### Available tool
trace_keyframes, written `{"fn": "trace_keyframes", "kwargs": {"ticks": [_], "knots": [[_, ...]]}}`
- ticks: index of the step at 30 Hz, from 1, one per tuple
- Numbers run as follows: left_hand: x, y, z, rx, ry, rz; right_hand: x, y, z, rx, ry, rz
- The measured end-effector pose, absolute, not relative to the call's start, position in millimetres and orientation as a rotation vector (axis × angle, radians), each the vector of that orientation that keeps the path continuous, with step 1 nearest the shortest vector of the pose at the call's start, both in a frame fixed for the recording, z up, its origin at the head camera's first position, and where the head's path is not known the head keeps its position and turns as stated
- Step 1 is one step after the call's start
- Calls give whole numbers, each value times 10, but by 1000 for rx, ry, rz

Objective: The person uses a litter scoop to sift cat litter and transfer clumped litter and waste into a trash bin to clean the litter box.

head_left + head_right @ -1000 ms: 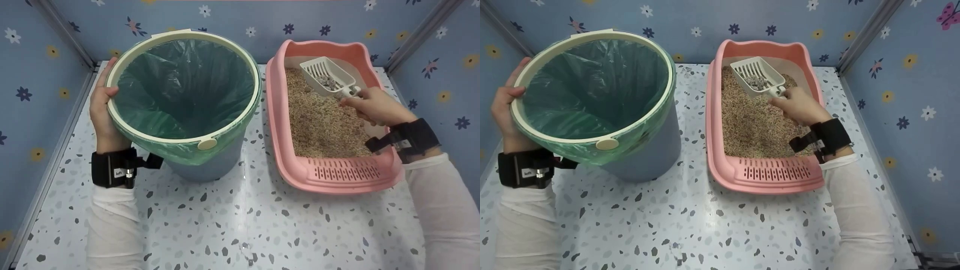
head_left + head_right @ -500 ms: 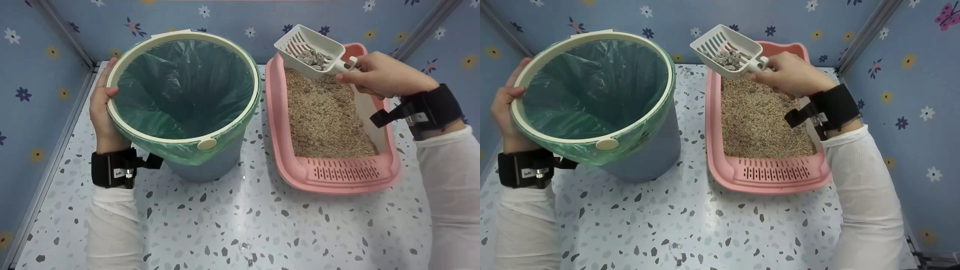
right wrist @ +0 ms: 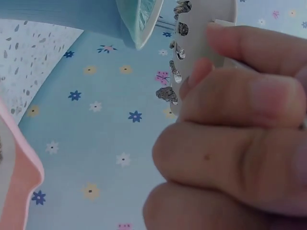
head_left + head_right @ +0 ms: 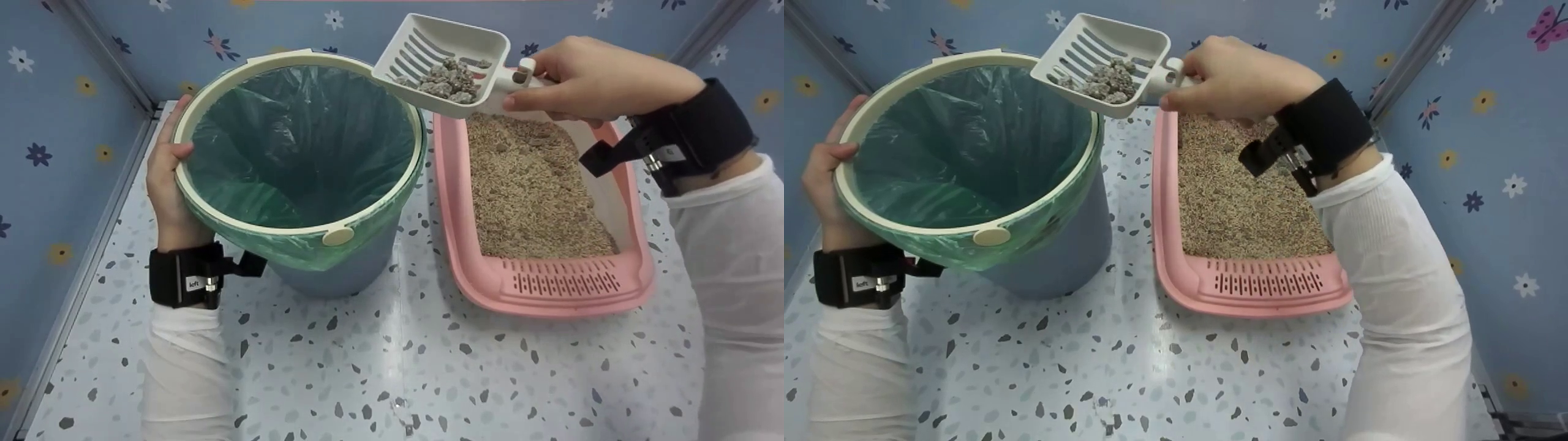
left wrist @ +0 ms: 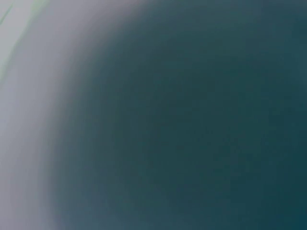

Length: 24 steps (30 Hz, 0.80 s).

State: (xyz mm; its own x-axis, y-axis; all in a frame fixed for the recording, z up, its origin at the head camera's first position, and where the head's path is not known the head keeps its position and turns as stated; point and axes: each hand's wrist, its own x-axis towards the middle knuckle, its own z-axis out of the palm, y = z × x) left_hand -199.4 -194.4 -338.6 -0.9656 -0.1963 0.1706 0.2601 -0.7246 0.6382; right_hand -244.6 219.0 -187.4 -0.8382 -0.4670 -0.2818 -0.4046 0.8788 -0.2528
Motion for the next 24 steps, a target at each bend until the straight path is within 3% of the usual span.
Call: {"fn": "trace_keyframes", "kwargs": {"ticks": [11,24], "knots": [[-1990,-1945,-3384,-136,-1011,-2718,-2579,1805,-1813,-925,2773,-32],[-1974,-1946,-3383,-139,-1070,-2699,-2481,1425,-1839,-1170,2868,338]]}}
